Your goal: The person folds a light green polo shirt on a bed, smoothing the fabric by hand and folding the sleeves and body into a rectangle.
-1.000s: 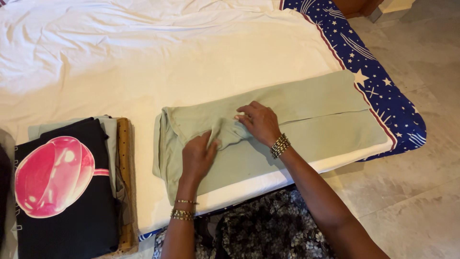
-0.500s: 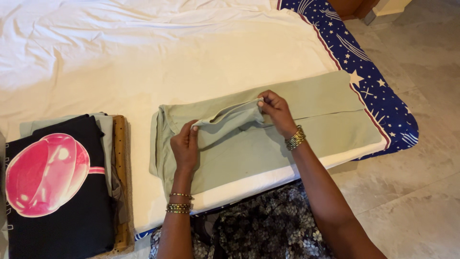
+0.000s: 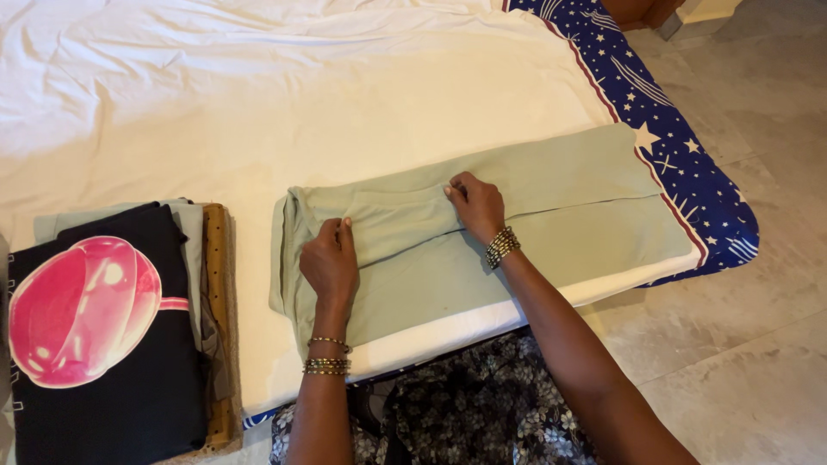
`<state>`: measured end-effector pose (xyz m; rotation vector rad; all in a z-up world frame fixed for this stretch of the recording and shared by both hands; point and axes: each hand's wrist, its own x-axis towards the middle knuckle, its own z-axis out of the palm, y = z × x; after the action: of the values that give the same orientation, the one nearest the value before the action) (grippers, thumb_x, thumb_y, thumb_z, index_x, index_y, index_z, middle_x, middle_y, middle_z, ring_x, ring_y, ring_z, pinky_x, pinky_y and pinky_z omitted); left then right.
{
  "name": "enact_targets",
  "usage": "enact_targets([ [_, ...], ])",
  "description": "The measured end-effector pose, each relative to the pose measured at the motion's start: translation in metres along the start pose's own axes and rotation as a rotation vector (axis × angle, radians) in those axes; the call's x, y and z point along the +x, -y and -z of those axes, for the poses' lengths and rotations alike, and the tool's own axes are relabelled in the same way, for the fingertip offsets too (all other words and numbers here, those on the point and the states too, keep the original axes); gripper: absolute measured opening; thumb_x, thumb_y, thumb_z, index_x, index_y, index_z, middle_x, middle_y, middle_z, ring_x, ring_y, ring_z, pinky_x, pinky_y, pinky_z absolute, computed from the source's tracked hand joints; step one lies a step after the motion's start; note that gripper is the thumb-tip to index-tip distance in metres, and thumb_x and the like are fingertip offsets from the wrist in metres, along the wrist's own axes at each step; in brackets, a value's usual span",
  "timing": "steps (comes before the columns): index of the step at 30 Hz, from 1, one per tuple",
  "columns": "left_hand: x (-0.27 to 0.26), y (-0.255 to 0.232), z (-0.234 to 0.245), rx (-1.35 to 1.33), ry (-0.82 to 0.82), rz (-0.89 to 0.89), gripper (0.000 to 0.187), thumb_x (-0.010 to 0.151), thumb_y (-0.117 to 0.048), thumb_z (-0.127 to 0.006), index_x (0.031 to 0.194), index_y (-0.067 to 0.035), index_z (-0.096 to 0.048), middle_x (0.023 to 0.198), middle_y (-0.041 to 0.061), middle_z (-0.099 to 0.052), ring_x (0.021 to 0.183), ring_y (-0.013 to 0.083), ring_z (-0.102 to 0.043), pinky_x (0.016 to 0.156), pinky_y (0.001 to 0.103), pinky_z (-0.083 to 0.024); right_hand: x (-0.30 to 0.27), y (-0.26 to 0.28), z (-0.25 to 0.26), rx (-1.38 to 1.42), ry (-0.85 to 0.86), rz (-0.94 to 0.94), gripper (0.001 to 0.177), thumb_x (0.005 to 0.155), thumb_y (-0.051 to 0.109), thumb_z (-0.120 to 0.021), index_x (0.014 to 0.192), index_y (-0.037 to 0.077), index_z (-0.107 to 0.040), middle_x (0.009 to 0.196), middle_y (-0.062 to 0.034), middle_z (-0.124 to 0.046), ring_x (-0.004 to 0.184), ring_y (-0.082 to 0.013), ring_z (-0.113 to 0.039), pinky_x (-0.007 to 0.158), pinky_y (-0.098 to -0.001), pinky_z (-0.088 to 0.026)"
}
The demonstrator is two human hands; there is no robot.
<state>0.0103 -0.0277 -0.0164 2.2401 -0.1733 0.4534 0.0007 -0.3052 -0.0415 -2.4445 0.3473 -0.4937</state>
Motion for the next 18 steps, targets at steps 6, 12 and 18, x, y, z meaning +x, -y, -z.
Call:
enact_targets([
  [6,-0.001,-0.009,0.014,-0.015,-0.095,0.049,0.017,0.102,-0.02,-0.066,0.108,-0.008,-0.076,0.071,0.011,-0.067,0.057,0.0246,-0.061,0.056,0.041,-0.046,-0.015,0.027,0.026,0.001,0.039,0.053,0.045,0.084,0.029,-0.08,0.124,0.011,-0.065,0.116,-0.0119,-0.073,0.085,-0.0215,-0.073,0.075,-0.0374,-0.057],
  [12,-0.013,-0.035,0.009,0.25,-0.105,-0.372,0.063,0.097,-0.038,-0.064,0.147,-0.003,-0.049,0.155,0.019,-0.043,0.14,0.0376,-0.036,0.111,0.057,-0.03,-0.032,0.071,0.013,-0.297,-0.165,0.4,0.077,0.079,0.029,-0.081,0.144,0.0,-0.051,0.158,-0.0207,-0.041,0.147,-0.0365,-0.036,0.12,-0.0511,-0.032],
  [18,-0.017,-0.006,-0.01,0.331,0.361,-0.397,0.082,0.094,-0.057,-0.053,0.157,-0.009,-0.035,0.168,0.009,-0.026,0.156,0.032,-0.013,0.12,0.061,-0.011,-0.01,0.032,-0.004,-0.357,0.261,0.202,0.089,0.093,0.046,-0.065,0.159,0.0,-0.027,0.168,-0.02,-0.024,0.158,-0.0335,-0.02,0.126,-0.0496,-0.021],
])
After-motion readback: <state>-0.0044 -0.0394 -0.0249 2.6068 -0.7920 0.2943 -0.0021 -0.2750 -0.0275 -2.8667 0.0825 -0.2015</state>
